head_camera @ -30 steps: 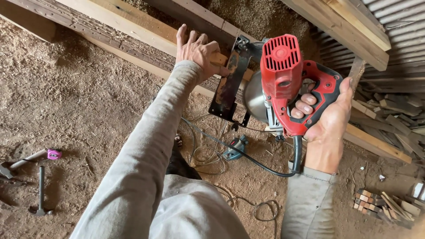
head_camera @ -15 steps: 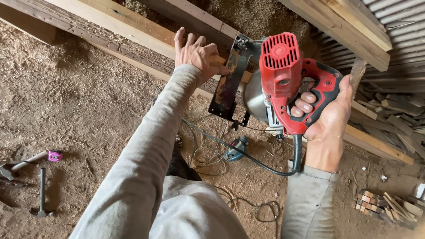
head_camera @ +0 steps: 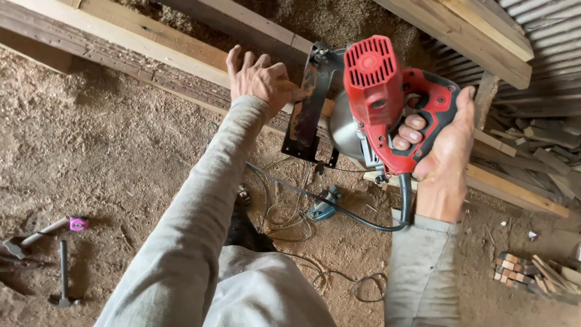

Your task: Cutting wooden planks to size using a handheld circular saw in a workshop environment.

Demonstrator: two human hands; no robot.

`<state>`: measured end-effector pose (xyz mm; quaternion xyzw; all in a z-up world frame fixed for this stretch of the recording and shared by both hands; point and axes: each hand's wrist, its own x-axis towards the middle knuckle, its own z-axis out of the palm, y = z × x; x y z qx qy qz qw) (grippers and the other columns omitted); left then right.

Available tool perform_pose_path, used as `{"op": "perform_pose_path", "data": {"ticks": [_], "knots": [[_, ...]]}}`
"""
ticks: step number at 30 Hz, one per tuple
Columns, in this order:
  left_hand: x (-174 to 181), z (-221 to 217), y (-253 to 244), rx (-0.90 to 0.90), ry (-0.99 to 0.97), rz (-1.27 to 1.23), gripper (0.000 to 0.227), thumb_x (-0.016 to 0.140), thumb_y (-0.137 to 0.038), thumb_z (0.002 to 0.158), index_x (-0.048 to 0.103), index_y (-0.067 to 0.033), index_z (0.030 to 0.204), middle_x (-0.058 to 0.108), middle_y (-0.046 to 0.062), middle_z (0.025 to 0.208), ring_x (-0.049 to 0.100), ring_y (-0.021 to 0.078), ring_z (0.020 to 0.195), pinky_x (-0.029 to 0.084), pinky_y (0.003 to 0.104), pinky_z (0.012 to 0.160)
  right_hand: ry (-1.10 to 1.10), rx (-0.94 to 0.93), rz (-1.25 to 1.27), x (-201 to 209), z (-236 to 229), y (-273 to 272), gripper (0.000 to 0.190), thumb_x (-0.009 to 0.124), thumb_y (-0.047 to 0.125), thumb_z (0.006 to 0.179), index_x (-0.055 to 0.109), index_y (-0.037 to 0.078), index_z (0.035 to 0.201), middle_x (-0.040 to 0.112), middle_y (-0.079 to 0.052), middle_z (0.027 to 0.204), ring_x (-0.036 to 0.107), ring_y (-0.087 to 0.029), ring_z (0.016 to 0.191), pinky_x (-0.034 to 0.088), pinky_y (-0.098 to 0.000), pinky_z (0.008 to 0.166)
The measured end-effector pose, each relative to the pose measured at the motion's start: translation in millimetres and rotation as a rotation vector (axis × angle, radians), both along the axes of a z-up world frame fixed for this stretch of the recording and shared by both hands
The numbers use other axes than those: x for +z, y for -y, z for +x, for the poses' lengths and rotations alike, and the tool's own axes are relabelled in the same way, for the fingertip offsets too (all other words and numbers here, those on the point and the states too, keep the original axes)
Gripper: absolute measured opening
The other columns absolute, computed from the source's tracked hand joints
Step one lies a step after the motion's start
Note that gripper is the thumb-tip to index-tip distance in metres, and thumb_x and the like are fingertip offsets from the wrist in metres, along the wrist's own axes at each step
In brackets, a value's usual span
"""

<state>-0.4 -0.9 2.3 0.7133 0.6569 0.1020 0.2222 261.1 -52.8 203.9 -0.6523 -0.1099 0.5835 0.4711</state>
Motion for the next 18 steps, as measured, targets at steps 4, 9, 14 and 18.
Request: {"op": "perform_pose_path", "data": {"ticks": [4, 9, 14, 18], "knots": [[-5, 1, 2, 0.03, 0.061, 0.045, 0.067, 0.054, -0.099, 0.086, 0.076, -0.0357, 0.094, 0.07, 0.002, 0.116, 0.055, 0.033, 0.126, 0.013, 0.06, 0.122, -0.087, 0.062, 0.066, -5, 4, -1, 0.071, 0.046, 0.079, 0.089, 0.064, 0.01, 0.091, 0.044, 0.002, 0.057, 0.039, -0.012, 0.042, 0.035, -0.0294, 0.043], [-40, -2, -1, 0.037, 0.107, 0.16, 0.064, 0.071, -0.096, 0.079, 0.071, -0.0334, 0.092, 0.065, -0.002, 0.102, 0.056, 0.0248, 0.116, 0.011, 0.058, 0.127, -0.009, -0.058, 0.119, -6, -9, 2, 0.074, 0.062, 0.075, 0.08, 0.069, 0.004, 0.094, 0.053, -0.006, 0.057, 0.051, -0.023, 0.041, 0.041, -0.0404, 0.046], [-42, -8, -1, 0.04, 0.122, 0.126, 0.065, 0.071, -0.096, 0.084, 0.072, -0.0326, 0.099, 0.064, -0.001, 0.103, 0.054, 0.0251, 0.116, 0.009, 0.057, 0.129, 0.004, -0.107, 0.12, -21, -4, 0, 0.072, 0.065, 0.075, 0.081, 0.068, 0.005, 0.096, 0.055, -0.009, 0.057, 0.051, -0.023, 0.038, 0.042, -0.0418, 0.038], [-46, -16, -2, 0.012, 0.13, 0.117, 0.07, 0.069, -0.1, 0.083, 0.072, -0.0314, 0.099, 0.064, -0.001, 0.103, 0.054, 0.0247, 0.117, 0.01, 0.058, 0.13, -0.005, -0.141, 0.128, -19, -7, 4, 0.07, 0.066, 0.073, 0.084, 0.068, 0.005, 0.099, 0.058, -0.01, 0.058, 0.053, -0.022, 0.038, 0.043, -0.0408, 0.037]]}}
